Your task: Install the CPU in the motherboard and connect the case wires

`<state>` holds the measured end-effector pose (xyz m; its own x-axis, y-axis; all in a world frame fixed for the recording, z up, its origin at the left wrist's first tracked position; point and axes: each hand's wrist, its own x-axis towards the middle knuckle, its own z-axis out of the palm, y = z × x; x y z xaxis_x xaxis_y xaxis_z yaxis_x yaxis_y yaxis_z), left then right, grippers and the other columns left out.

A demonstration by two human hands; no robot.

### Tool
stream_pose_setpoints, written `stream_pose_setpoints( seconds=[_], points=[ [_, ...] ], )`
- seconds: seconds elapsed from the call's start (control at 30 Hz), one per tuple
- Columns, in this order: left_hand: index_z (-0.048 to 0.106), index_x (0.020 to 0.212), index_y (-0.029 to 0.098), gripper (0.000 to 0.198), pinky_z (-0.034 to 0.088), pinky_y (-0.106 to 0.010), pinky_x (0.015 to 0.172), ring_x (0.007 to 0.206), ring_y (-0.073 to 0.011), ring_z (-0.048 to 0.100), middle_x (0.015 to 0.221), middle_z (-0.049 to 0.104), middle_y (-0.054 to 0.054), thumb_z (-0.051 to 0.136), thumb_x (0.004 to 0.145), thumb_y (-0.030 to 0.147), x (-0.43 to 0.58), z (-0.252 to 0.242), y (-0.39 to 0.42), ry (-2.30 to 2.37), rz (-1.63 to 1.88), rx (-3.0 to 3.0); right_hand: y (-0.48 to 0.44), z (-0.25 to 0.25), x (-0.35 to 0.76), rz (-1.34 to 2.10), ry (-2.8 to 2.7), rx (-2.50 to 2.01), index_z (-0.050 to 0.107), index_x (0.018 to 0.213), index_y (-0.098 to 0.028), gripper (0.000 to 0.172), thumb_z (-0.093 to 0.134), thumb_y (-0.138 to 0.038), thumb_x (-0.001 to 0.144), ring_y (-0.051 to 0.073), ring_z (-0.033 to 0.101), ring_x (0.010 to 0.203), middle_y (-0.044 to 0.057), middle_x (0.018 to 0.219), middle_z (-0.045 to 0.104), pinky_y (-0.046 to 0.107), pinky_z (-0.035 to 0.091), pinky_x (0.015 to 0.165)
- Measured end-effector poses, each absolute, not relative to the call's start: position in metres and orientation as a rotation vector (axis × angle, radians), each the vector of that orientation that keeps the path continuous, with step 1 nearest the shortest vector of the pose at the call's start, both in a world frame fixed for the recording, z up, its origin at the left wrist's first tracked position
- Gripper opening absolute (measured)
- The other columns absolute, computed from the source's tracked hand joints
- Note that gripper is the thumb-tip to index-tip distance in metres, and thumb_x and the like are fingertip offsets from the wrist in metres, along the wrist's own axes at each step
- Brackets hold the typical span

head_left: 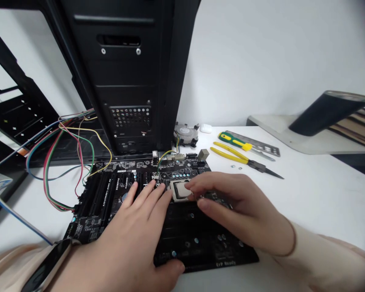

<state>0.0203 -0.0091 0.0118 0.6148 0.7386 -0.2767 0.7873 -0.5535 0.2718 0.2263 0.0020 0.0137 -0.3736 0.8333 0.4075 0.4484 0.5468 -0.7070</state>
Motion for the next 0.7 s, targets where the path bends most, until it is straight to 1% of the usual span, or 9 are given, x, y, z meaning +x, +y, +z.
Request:
stream_pose_setpoints(
  seconds=[0.1,0.17,0.27,0.37,0.47,0.57,0.63,0.7],
  points=[
    [0.024,0.15,0.01,0.088,0.006,-0.064,0.112,0.144,-0.0361,0.006,0.157,0.016,-0.014,0.052,0.072,0.04,0.02,0.014,-0.009,1.224,-0.2,2.471,0.005,0.018,0.226,0.866,-1.808,-1.136,0.064,0.089,-0.019,0.011,0.058,-0.024,0.081,0.014,0.064,0.065,0.002,0.072,0.068,0.025,0.052,0.058],
    [0.03,0.148,0.012,0.085,0.007,-0.065,0.111,0.144,-0.0368,0.007,0.157,0.018,-0.014,0.053,0.072,0.041,0.019,0.016,-0.008,1.213,-0.194,2.479,0.008,0.018,0.227,0.952,-1.661,-1.162,0.064,0.088,-0.018,0.013,0.061,-0.027,0.079,0.013,0.061,0.057,0.0,0.064,0.064,0.023,0.049,0.051],
    [0.04,0.144,0.013,0.079,0.008,-0.066,0.11,0.143,-0.0385,0.008,0.156,0.021,-0.016,0.055,0.072,0.042,0.019,0.016,-0.007,1.207,-0.19,2.484,0.013,0.018,0.231,1.03,-1.538,-1.206,0.063,0.081,-0.018,0.014,0.063,-0.032,0.076,0.009,0.05,0.041,-0.003,0.052,0.055,0.021,0.041,0.038],
    [0.041,0.143,0.013,0.077,0.01,-0.068,0.109,0.143,-0.0393,0.01,0.155,0.021,-0.017,0.056,0.072,0.041,0.019,0.016,-0.007,1.205,-0.181,2.48,0.016,0.021,0.234,1.022,-1.533,-1.266,0.063,0.072,-0.018,0.019,0.063,-0.037,0.074,0.007,0.039,0.034,-0.005,0.045,0.048,0.019,0.029,0.03],
    [0.038,0.144,0.013,0.08,0.012,-0.068,0.109,0.143,-0.0397,0.012,0.155,0.022,-0.017,0.058,0.071,0.04,0.019,0.013,-0.007,1.2,-0.121,2.495,0.02,0.026,0.237,1.017,-1.603,-1.293,0.062,0.069,-0.018,0.022,0.063,-0.039,0.074,0.006,0.035,0.034,-0.005,0.044,0.046,0.02,0.025,0.031],
    [0.04,0.144,0.012,0.081,0.014,-0.067,0.11,0.142,-0.0401,0.015,0.154,0.025,-0.016,0.059,0.07,0.039,0.018,0.011,-0.008,1.196,-0.078,2.512,0.024,0.026,0.242,1.077,-1.678,-1.292,0.063,0.07,-0.018,0.024,0.064,-0.041,0.075,0.006,0.036,0.036,-0.005,0.044,0.045,0.021,0.025,0.034],
    [0.035,0.145,0.009,0.084,0.015,-0.066,0.11,0.142,-0.0401,0.016,0.154,0.024,-0.017,0.058,0.07,0.039,0.017,0.01,-0.007,1.207,-0.087,2.517,0.028,0.022,0.247,1.133,-1.726,-1.281,0.064,0.078,-0.017,0.026,0.066,-0.042,0.075,0.006,0.034,0.037,-0.006,0.045,0.043,0.022,0.025,0.036],
    [0.029,0.147,0.006,0.088,0.016,-0.066,0.11,0.142,-0.0403,0.016,0.154,0.023,-0.018,0.056,0.071,0.04,0.017,0.01,-0.007,1.222,-0.115,2.52,0.032,0.017,0.253,1.191,-1.792,-1.261,0.064,0.098,-0.016,0.036,0.067,-0.044,0.075,0.006,0.034,0.039,-0.008,0.047,0.043,0.022,0.026,0.039]
  ],
)
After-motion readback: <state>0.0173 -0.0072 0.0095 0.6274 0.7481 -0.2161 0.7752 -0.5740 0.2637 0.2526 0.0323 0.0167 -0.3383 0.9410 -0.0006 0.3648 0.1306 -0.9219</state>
